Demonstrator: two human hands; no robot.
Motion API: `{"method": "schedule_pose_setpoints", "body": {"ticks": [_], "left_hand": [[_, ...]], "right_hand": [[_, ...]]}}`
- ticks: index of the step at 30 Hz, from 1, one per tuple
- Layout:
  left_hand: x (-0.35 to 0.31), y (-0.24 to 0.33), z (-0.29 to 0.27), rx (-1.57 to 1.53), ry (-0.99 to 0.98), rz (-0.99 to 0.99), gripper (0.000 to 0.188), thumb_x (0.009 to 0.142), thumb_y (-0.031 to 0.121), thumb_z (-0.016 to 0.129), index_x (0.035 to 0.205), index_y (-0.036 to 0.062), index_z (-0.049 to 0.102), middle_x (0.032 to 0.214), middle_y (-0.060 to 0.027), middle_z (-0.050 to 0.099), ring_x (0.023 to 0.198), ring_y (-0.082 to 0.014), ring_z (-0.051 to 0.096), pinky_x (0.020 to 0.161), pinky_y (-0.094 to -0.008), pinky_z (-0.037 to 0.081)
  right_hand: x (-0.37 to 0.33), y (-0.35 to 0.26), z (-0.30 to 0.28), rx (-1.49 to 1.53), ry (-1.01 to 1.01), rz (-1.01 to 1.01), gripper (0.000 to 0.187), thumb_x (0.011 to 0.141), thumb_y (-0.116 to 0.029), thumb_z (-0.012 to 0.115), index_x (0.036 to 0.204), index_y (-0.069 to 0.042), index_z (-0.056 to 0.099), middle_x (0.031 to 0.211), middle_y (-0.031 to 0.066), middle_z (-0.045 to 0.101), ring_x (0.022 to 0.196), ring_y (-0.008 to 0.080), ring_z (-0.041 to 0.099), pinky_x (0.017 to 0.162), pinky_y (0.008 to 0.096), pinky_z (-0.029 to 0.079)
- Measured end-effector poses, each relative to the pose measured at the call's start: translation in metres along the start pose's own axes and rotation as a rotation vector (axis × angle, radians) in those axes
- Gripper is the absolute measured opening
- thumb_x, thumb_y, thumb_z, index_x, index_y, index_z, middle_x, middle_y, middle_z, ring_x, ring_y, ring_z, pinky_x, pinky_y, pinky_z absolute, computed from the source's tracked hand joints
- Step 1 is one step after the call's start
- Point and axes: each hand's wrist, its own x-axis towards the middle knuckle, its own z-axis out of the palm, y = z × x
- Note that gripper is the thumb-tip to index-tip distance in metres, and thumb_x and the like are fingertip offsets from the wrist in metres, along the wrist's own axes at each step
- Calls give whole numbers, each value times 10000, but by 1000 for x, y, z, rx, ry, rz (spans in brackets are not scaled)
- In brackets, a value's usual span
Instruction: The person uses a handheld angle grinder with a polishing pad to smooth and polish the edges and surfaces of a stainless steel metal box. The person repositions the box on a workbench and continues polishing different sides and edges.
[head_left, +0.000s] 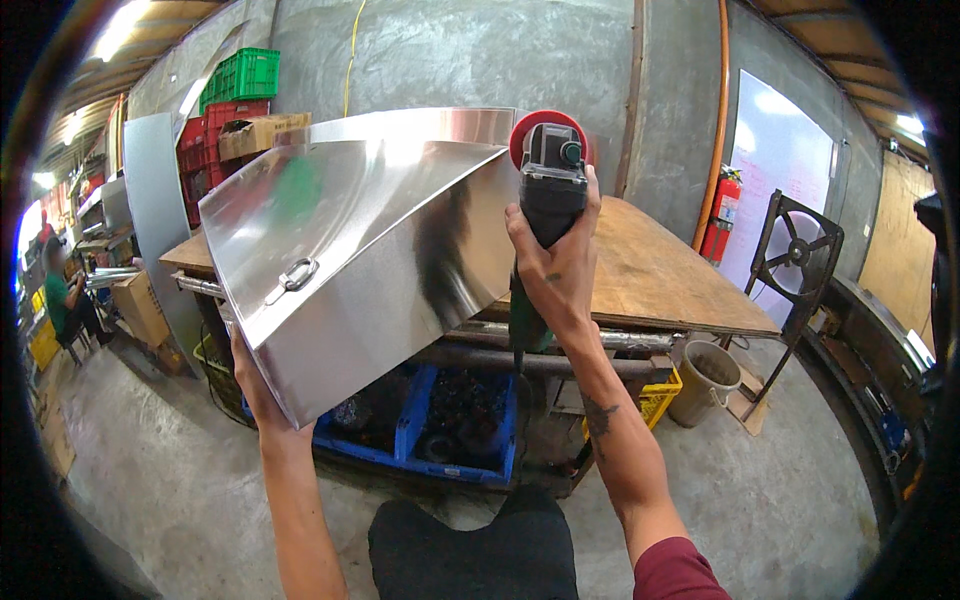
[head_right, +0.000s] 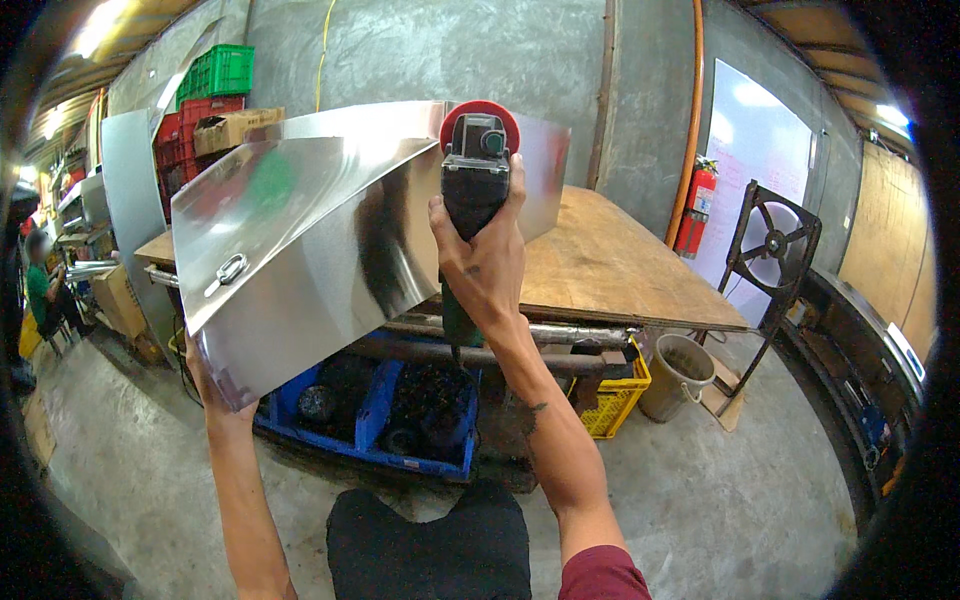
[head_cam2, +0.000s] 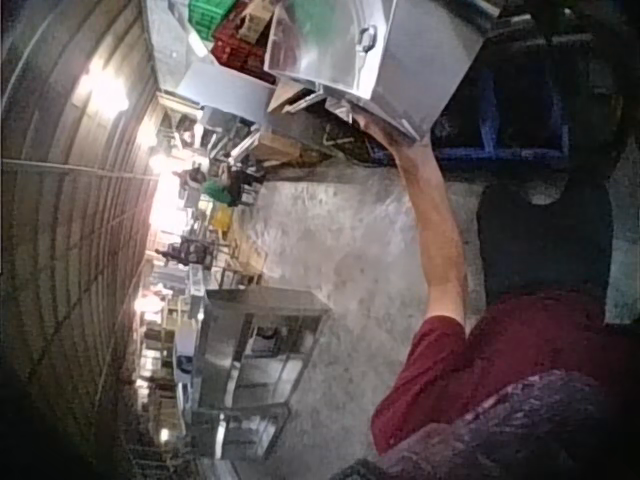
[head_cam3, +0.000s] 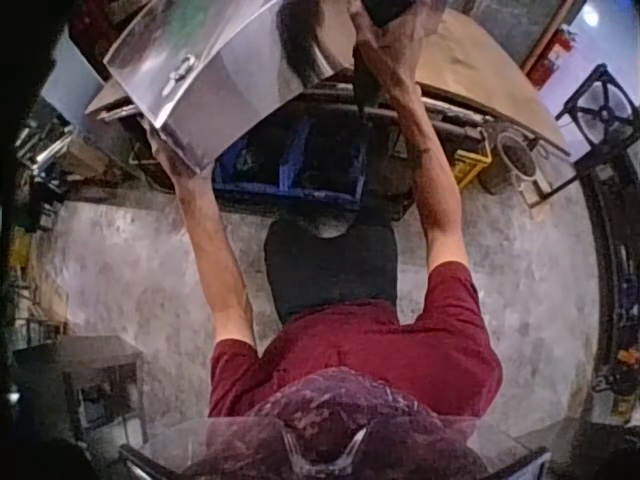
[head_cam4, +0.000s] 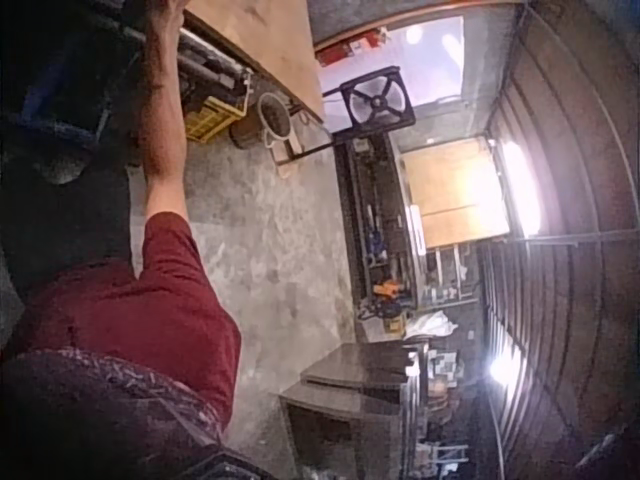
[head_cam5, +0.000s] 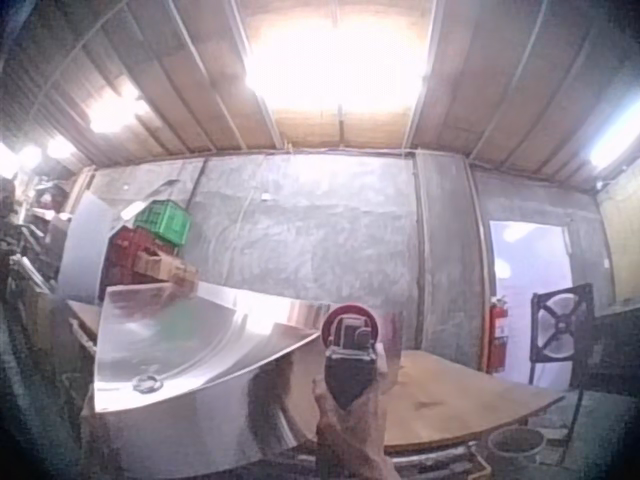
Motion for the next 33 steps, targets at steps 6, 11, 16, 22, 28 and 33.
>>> {"method": "schedule_pose_setpoints", "body": {"ticks": [6, 11, 16, 22, 28, 33], "left_hand": [[-9, 6, 11, -26, 9, -27, 496, 1169, 492, 539, 1426, 90, 674, 1284, -75, 745, 1144, -247, 734, 949, -395, 631], [-7, 6, 10, -17, 10, -29, 580, 1168, 553, 506, 1499, 94, 631, 1368, -95, 716, 1192, -247, 712, 987, -391, 602], [-5, 6, 6, -34, 27, -63, 635, 1165, 590, 493, 1544, 93, 606, 1416, -107, 698, 1230, -253, 694, 1020, -396, 581], [-10, 6, 13, -20, 54, -57, 616, 1175, 575, 478, 1538, 95, 612, 1417, -103, 697, 1228, -253, 696, 1010, -389, 586], [-12, 5, 11, -7, 28, -31, 614, 1169, 576, 491, 1541, 101, 608, 1414, -105, 695, 1230, -255, 698, 1013, -395, 589], [-11, 5, 10, -54, 63, -64, 613, 1167, 571, 499, 1541, 97, 605, 1417, -108, 696, 1231, -258, 698, 1021, -400, 588]], "right_hand": [[0, 8, 6, -32, 9, -47, 1037, 1020, -316, 808, 1743, -21, 125, 1220, 313, 725, 1013, 451, 776, 905, 524, 615], [0, 2, 4, 34, -21, 8, 1044, 1015, -306, 818, 1741, -22, 124, 1202, 310, 730, 1010, 441, 780, 887, 522, 618], [-7, -6, 2, 20, -51, 3, 1008, 1009, -222, 839, 1739, -23, 173, 1283, 232, 686, 1053, 277, 733, 915, 415, 618], [-4, -3, 3, 24, -33, 32, 1018, 1012, -233, 839, 1740, -25, 159, 1272, 227, 688, 1039, 269, 731, 908, 411, 619], [-9, -5, 2, 25, -45, 11, 1009, 1013, -220, 834, 1740, -27, 161, 1249, 218, 699, 1051, 271, 730, 933, 414, 611], [-12, -10, 2, 45, -60, -2, 1003, 1012, -215, 832, 1736, -14, 167, 1295, 225, 678, 1094, 277, 718, 960, 405, 600]]}}
